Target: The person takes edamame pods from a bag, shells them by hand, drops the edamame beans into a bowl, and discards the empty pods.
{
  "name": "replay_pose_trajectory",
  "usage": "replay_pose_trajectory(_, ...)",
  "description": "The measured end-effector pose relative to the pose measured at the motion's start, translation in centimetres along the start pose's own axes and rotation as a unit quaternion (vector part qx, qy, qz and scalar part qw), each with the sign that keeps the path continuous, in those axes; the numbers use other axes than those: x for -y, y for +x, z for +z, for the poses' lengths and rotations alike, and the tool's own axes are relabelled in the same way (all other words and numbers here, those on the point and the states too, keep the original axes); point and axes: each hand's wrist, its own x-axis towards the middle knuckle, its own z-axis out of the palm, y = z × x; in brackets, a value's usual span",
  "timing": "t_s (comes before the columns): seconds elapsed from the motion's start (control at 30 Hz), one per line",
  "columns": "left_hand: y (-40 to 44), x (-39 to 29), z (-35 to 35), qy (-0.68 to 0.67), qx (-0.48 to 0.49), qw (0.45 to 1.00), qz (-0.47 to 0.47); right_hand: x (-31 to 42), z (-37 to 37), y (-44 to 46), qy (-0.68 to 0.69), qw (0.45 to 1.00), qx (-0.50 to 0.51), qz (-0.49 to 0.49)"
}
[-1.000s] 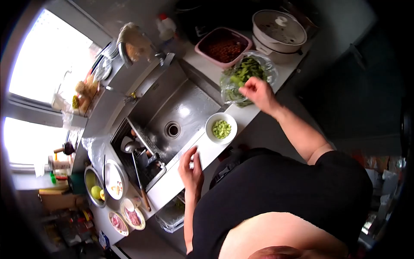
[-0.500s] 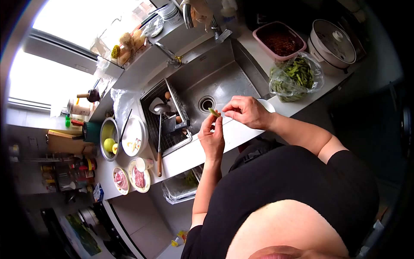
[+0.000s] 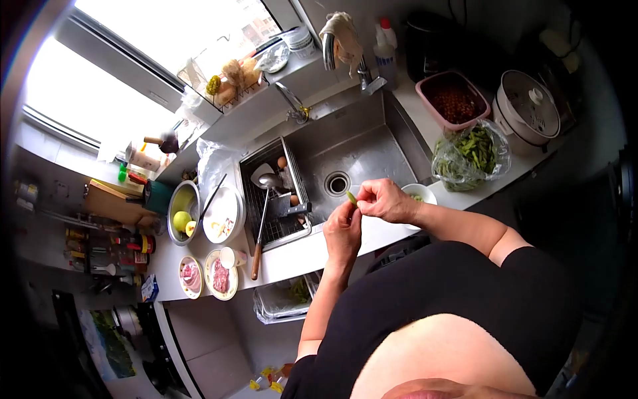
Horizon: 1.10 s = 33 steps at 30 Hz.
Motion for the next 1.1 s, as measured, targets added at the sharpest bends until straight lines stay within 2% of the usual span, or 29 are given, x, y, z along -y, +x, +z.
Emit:
replay_pose_trajectory(0.2, 0.3, -1.0, 0.1, -0.003, -0.012, 1.0, -0.015, 0.0, 0.1, 0.4, -0.011, 1.0, -0.02, 0.006)
replay_pose_trajectory(0.3, 0.1, -0.3, 0.5, -0.068, -0.026, 0.997, -0.016, -0.3, 0.1, 0.5, -0.016, 0.999, -0.03, 0.005)
replay_pose_trajectory(0.37, 0.0, 0.5, 0.6, -0.132, 0.006, 0.989, -0.071, -1.5, 0.2, 0.7, 0.032, 0.999, -0.03, 0.02)
replay_pose_trajectory(0.43, -0.2, 1.1, 0.5, -0.271, 0.044, 0.949, -0.154, -1.5, 0.2, 0.6, 0.1, 0.994, -0.008, 0.035)
replay_pose_trajectory(0.53, -0.6, 1.1, 0.6, -0.412, 0.029, 0.889, -0.199, -1.1, 0.5, 0.4, 0.215, 0.974, 0.019, 0.071)
replay_pose_trajectory(0.63, -1.0, 1.6, 0.7, -0.485, 0.036, 0.844, -0.226, -2.5, 0.6, 0.9, 0.231, 0.97, 0.021, 0.073)
replay_pose_trajectory(0.7, -1.3, 1.5, 0.7, -0.51, 0.028, 0.823, -0.251, -2.5, -0.2, 1.1, 0.295, 0.933, 0.081, 0.188)
replay_pose_trajectory(0.73, -1.5, 1.6, 0.7, -0.518, 0.029, 0.817, -0.254, -2.3, -0.2, 1.1, 0.296, 0.933, 0.082, 0.19)
replay_pose_trajectory(0.8, -1.9, 1.9, 0.8, -0.526, 0.03, 0.81, -0.257, -1.8, -0.3, 1.1, 0.334, 0.898, 0.106, 0.265)
replay_pose_trajectory(0.83, -2.1, 2.1, 0.8, -0.503, 0.025, 0.827, -0.25, -1.9, -0.3, 1.1, 0.334, 0.898, 0.106, 0.266)
replay_pose_trajectory(0.9, -2.5, 2.5, 1.0, -0.454, 0.02, 0.862, -0.225, -2.0, -0.2, 1.1, 0.171, 0.955, 0.096, 0.222)
replay_pose_trajectory(0.93, -2.6, 2.5, 0.9, -0.454, 0.02, 0.862, -0.225, -2.1, -0.2, 1.1, 0.088, 0.972, 0.091, 0.198)
replay_pose_trajectory(0.97, -2.7, 2.5, 0.8, -0.416, 0.017, 0.883, -0.219, -3.5, 0.2, 0.9, -0.006, 0.993, 0.048, 0.11)
replay_pose_trajectory(1.0, -2.9, 2.5, 0.6, -0.377, 0.014, 0.902, -0.212, -1.7, 0.1, 0.5, -0.137, 0.989, 0.024, 0.046)
replay_pose_trajectory(1.07, -3.1, 2.7, 0.6, -0.362, 0.009, 0.909, -0.205, -0.2, 0.4, -0.3, -0.232, 0.969, -0.004, -0.081)
replay_pose_trajectory(1.1, -3.2, 2.7, 0.6, -0.304, 0.01, 0.931, -0.201, -0.5, 0.9, -0.5, -0.261, 0.946, -0.004, -0.191)
